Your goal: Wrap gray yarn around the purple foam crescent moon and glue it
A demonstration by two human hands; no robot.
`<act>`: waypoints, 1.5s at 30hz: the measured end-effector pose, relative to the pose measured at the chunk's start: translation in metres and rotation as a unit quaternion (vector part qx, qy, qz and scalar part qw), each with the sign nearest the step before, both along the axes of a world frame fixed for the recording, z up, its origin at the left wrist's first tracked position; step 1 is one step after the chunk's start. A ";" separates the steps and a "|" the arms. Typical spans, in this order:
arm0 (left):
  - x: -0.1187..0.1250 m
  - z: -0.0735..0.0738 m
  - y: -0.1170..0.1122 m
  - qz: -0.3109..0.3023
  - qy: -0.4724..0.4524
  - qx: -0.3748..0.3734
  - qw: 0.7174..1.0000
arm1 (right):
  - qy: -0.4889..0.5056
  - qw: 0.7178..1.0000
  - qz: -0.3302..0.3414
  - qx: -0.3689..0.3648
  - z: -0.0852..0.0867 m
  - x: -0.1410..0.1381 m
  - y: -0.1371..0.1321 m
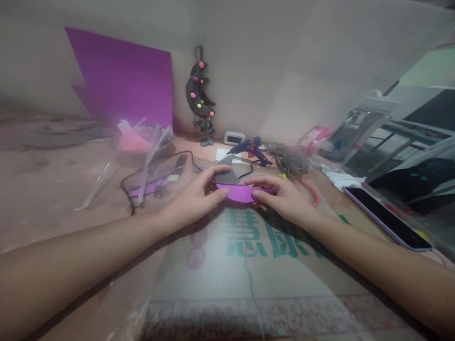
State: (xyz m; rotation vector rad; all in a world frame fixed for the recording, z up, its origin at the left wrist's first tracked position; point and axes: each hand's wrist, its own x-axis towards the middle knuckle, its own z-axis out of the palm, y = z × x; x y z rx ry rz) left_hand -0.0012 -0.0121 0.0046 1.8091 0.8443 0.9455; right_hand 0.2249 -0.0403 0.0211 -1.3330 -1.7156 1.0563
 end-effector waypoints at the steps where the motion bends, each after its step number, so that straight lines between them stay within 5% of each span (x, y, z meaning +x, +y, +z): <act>1: 0.000 0.000 0.000 0.015 0.012 0.021 1.000 | -0.007 1.000 0.010 0.009 0.000 -0.001 -0.001; 5: 0.001 -0.001 -0.001 0.029 -0.003 0.057 0.998 | -0.014 0.999 0.029 0.024 0.002 -0.001 -0.004; 12: 0.004 0.000 -0.006 0.020 -0.004 0.041 0.999 | -0.046 0.998 -0.027 0.030 0.007 0.003 0.000; 28: -0.001 0.009 -0.012 0.015 0.009 -0.030 0.999 | -0.060 0.997 0.011 0.039 -0.005 0.003 0.004; 45: 0.000 0.011 -0.014 0.036 0.042 0.005 0.998 | -0.135 0.986 -0.004 0.093 -0.002 -0.001 0.002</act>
